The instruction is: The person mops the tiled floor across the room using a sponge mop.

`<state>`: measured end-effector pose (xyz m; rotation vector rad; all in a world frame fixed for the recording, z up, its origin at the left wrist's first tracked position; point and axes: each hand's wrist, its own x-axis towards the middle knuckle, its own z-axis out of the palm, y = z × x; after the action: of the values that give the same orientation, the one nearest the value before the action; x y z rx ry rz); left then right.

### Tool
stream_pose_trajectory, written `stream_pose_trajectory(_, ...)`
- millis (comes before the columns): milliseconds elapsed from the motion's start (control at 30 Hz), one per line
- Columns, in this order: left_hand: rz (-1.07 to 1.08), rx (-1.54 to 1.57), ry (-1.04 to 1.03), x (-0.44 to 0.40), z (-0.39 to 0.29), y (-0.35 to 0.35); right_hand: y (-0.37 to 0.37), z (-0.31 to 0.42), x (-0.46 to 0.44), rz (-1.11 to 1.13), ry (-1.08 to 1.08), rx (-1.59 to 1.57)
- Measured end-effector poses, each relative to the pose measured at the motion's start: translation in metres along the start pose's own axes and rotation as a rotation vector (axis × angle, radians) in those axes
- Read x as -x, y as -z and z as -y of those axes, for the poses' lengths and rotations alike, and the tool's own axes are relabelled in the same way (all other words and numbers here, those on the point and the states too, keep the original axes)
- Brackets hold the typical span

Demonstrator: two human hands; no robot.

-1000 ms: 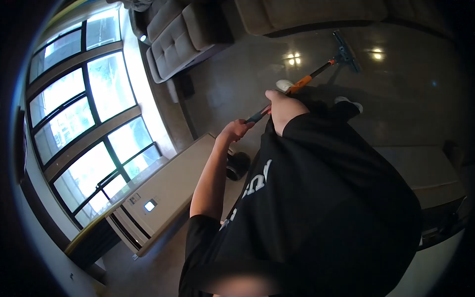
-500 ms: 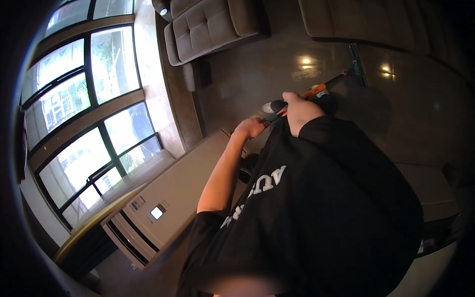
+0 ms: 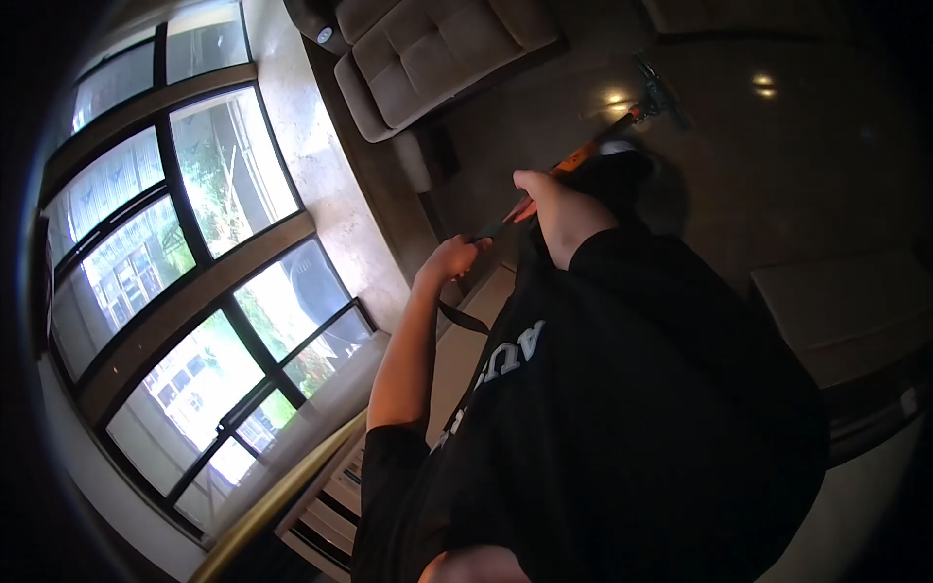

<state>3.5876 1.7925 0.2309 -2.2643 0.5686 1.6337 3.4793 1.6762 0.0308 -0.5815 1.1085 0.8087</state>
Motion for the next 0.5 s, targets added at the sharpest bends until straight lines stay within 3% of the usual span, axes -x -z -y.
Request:
stream_pose_trajectory(133,-0.004,-0.002,0.002,-0.016,0.063,0.048,-0.051,0.013,-0.015,0.036,-0.046,-0.073)
stream_pose_trajectory(333,-0.007,-0.051,-0.038,-0.048,0.125,0.133,-0.151,0.132,-0.065,0.095,-0.092,-0.212)
stream_pose_trajectory(500,0.075,-0.064,-0.155,-0.088,0.185,0.182,-0.178,0.184,-0.071,0.166,-0.215,-0.367)
